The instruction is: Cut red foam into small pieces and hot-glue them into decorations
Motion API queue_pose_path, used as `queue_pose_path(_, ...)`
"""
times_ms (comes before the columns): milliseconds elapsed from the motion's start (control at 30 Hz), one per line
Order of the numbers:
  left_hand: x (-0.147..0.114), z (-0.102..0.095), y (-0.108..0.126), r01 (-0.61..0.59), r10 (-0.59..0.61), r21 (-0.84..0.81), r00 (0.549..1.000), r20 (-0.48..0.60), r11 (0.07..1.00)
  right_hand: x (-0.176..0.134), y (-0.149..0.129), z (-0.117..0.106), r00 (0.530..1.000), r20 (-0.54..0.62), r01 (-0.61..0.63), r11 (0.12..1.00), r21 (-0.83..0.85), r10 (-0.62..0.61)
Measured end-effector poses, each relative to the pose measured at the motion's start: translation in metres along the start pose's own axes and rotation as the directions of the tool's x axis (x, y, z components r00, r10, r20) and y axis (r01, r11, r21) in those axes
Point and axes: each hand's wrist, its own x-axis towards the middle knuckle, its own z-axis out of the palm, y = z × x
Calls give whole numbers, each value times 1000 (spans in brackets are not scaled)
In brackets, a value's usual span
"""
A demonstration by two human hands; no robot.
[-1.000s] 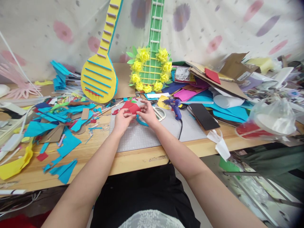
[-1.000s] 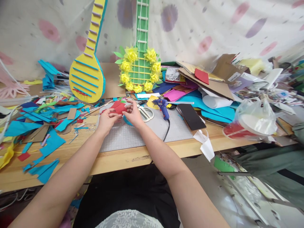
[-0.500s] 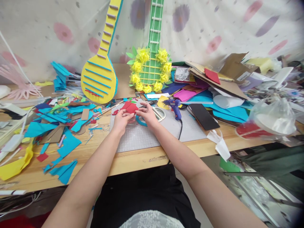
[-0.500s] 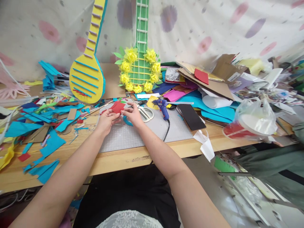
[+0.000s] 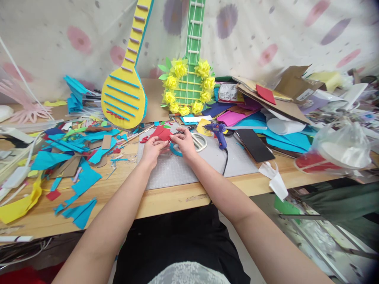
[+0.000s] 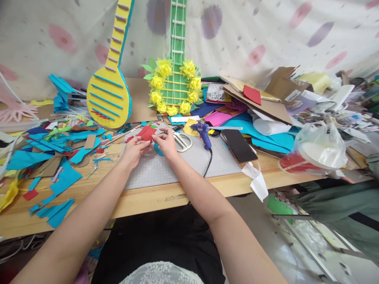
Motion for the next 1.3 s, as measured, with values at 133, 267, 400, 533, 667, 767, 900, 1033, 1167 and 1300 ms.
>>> queue_pose_path(133,2,-2,-3,-51,51,7,999,9,999,-2,-3,-1,998,14,-66,998,-12,66)
queue_pose_path(267,3,-2,-7,-95,95,8,995,18,995,-2,-1,1,997,52,-51,997,-55,54)
queue_pose_path(400,1,-1,-6,-116,114,69,993,34,991,1,0,0,1000,28,7,998,-55,-6)
queue_pose_path(533,1,-3,2,-136,135,102,991,16,985,3,-8,-8,994,104,33,999,-26,-30)
queue_pose_path(667,4,-7,6,-141,140,105,990,14,984,0,-15,-15,942,334,19,987,-158,36)
queue_pose_path(767,5,-8,3,-123,107,136,987,116,983,-2,-15,-15,891,452,64,970,-234,50)
queue_pose_path(900,7,-10,-3,-170,139,225,980,143,959,-2,-10,-15,896,441,95,951,-295,48)
queue_pose_path(1033,11,-12,-5,-202,203,276,979,25,940,0,-9,-16,920,389,87,939,-333,53)
queue_pose_path(1167,12,-12,-4,-198,211,198,976,-48,960,1,-10,-18,937,347,92,922,-376,48)
queue_pose_path(1300,9,-10,-3,-148,152,160,988,-11,976,2,-10,-18,948,317,111,911,-397,23)
